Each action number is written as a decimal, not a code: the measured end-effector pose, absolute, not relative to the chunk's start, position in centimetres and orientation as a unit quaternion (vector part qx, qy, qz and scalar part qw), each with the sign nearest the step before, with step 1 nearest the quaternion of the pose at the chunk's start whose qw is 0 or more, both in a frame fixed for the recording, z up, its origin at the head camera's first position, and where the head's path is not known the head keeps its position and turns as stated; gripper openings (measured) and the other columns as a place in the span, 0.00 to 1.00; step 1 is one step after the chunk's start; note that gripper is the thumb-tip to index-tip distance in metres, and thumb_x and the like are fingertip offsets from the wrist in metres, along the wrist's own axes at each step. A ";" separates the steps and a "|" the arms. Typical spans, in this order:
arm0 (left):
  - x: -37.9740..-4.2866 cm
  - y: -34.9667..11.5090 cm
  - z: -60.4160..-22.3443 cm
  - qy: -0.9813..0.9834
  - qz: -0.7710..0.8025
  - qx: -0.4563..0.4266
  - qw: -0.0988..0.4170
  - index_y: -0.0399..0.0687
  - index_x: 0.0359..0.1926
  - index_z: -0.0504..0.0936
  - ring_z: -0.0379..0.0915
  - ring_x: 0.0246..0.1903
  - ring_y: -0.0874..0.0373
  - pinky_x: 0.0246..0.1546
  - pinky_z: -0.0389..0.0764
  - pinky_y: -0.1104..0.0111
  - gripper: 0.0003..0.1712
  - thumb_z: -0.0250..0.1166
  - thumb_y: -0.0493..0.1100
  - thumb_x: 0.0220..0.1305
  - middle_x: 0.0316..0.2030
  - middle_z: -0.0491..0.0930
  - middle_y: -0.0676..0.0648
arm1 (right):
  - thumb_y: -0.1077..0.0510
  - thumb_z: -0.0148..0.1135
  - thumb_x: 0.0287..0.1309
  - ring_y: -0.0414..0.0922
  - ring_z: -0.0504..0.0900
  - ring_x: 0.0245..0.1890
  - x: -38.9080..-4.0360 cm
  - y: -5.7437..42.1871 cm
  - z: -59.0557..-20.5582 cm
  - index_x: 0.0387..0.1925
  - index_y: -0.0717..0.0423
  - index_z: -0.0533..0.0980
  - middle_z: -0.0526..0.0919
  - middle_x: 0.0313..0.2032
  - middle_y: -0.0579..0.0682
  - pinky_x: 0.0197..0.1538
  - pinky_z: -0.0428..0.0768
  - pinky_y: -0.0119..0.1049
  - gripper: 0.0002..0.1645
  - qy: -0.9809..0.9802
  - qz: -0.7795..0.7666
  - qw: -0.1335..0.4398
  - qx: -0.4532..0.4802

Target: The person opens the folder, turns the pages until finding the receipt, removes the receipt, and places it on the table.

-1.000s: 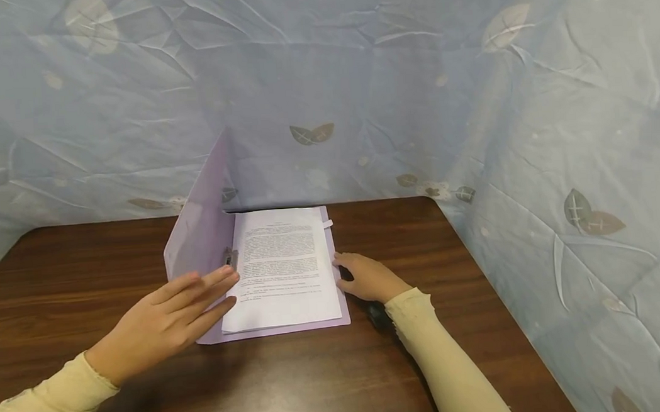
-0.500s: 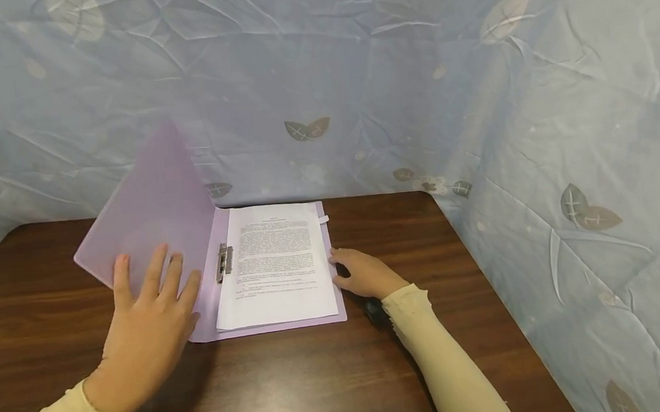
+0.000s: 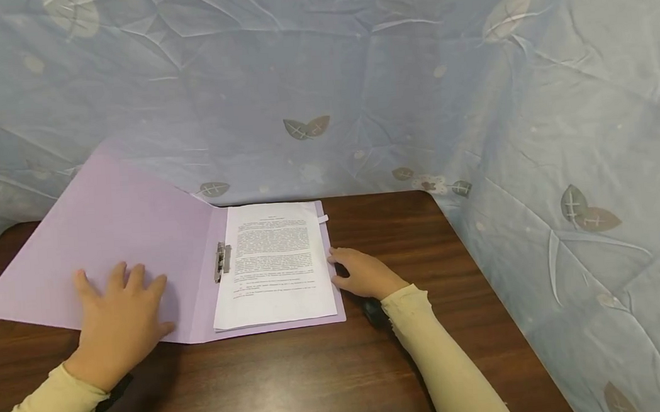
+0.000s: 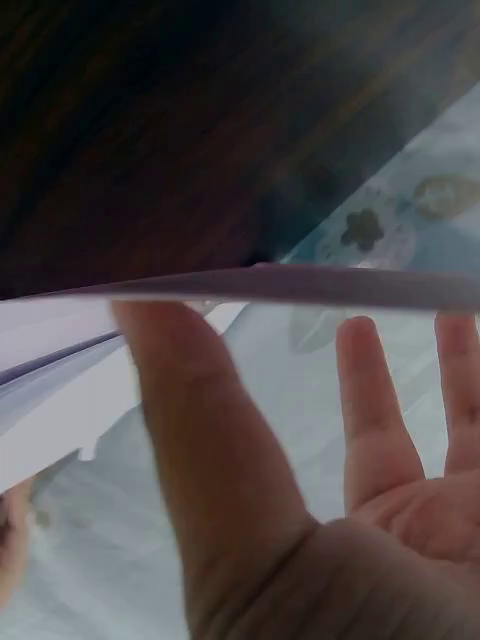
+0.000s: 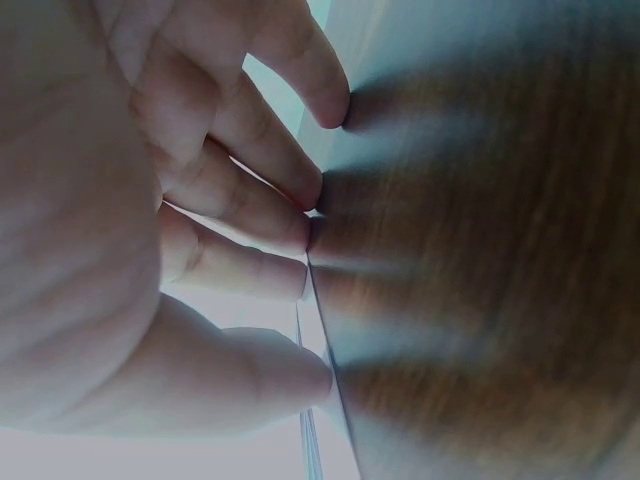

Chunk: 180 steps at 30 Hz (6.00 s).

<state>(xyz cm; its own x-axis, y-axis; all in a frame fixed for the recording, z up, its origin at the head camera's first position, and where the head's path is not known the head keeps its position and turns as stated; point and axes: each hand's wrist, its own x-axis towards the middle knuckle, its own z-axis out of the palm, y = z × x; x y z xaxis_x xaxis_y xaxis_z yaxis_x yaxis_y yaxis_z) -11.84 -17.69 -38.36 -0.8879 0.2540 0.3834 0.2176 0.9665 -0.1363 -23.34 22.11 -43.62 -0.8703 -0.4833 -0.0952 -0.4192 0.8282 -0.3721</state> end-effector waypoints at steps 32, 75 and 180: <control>-18.2 -21.7 -38.9 -0.984 -0.141 0.007 -0.110 0.27 0.68 0.67 0.55 0.61 0.14 0.53 0.62 0.20 0.57 0.82 0.58 0.47 0.62 0.60 0.15 | 0.55 0.66 0.68 0.52 0.64 0.76 -22.9 22.0 -43.5 0.70 0.61 0.72 0.67 0.76 0.53 0.76 0.62 0.50 0.32 0.950 -0.181 0.093 -0.236; -19.2 -23.5 -41.2 -0.976 -0.151 -0.044 -0.153 0.23 0.71 0.61 0.55 0.62 0.10 0.56 0.66 0.25 0.66 0.79 0.67 0.49 0.65 0.56 0.11 | 0.49 0.69 0.67 0.54 0.63 0.76 -21.9 21.3 -43.5 0.72 0.56 0.71 0.66 0.76 0.57 0.76 0.63 0.52 0.37 0.946 -0.166 0.114 -0.252; -18.1 -20.1 -39.9 -0.970 -0.162 -0.086 -0.159 0.32 0.74 0.66 0.49 0.68 0.12 0.59 0.62 0.24 0.61 0.82 0.59 0.47 0.70 0.54 0.15 | 0.48 0.59 0.69 0.69 0.67 0.67 -33.0 22.8 -41.9 0.73 0.74 0.60 0.66 0.67 0.75 0.70 0.67 0.63 0.44 0.985 -0.106 0.114 -0.068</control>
